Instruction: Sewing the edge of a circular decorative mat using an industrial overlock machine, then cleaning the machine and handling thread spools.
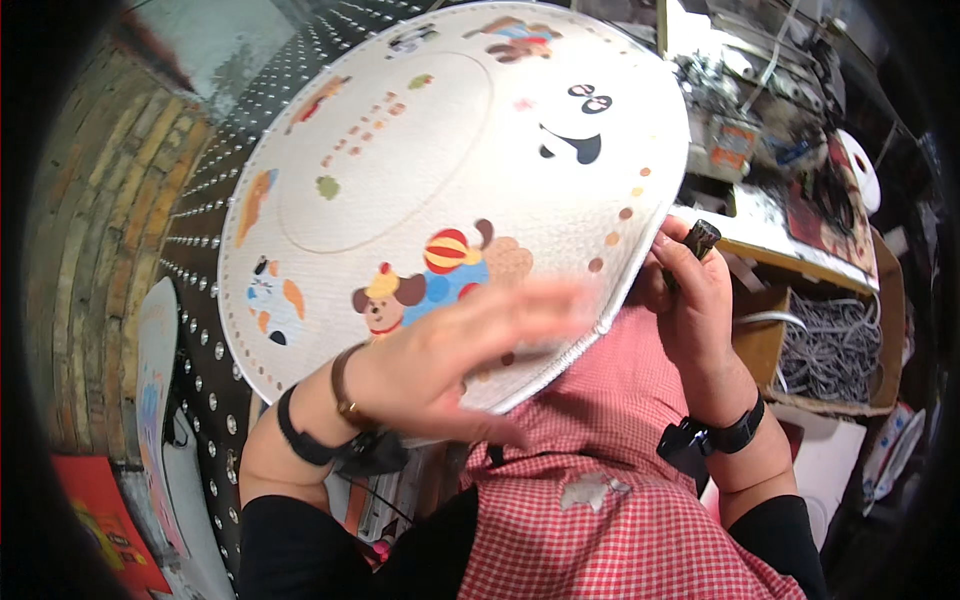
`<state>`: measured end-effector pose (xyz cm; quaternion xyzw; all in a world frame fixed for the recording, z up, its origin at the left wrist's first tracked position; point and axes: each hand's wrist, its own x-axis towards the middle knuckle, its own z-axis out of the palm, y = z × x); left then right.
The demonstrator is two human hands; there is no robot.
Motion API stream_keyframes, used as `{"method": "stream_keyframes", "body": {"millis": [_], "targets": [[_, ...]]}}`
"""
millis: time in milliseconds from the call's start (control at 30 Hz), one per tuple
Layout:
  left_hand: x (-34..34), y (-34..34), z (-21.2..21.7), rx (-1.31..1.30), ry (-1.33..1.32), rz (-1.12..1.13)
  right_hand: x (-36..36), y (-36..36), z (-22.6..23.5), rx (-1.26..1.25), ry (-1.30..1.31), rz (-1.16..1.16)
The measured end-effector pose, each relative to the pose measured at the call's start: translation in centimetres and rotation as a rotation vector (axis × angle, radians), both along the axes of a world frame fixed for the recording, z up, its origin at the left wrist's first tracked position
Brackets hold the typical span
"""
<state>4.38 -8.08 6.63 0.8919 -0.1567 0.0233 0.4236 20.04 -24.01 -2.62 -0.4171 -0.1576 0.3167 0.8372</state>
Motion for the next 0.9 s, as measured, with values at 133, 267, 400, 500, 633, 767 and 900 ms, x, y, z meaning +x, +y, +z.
{"method": "stream_keyframes", "body": {"millis": [133, 267, 400, 500, 633, 767, 900], "targets": [[-4.5, -0.3, -4.5, -0.416, 0.531, -0.224, 0.1, -3.6, -2.1, -0.254, -0.138, -0.131], [-6.8, -2.5, -10.6, -0.544, 0.654, -0.268, -1.0, -5.0, -3.2, -0.37, -0.886, -0.165], [-7.6, -4.9, -17.1, -0.983, 0.646, 0.026, -2.1, -4.6, -2.1, -0.272, -1.221, -0.107], [-6.3, -5.4, -17.7, -1.324, 0.32, 0.159, -2.1, -3.8, -2.2, -0.246, -1.378, -0.182], [-5.8, -6.3, -15.6, -1.284, 0.069, 0.481, -1.7, -3.0, -2.2, -0.226, -1.543, -0.221], [-5.6, -6.4, -13.6, -1.183, -0.01, 0.615, -1.9, -2.7, -2.0, -0.23, -1.547, -0.187], [-6.2, -5.5, -14.6, -1.067, 0.025, 0.654, -2.8, -2.5, -1.8, -0.287, -1.311, -0.176]]}}
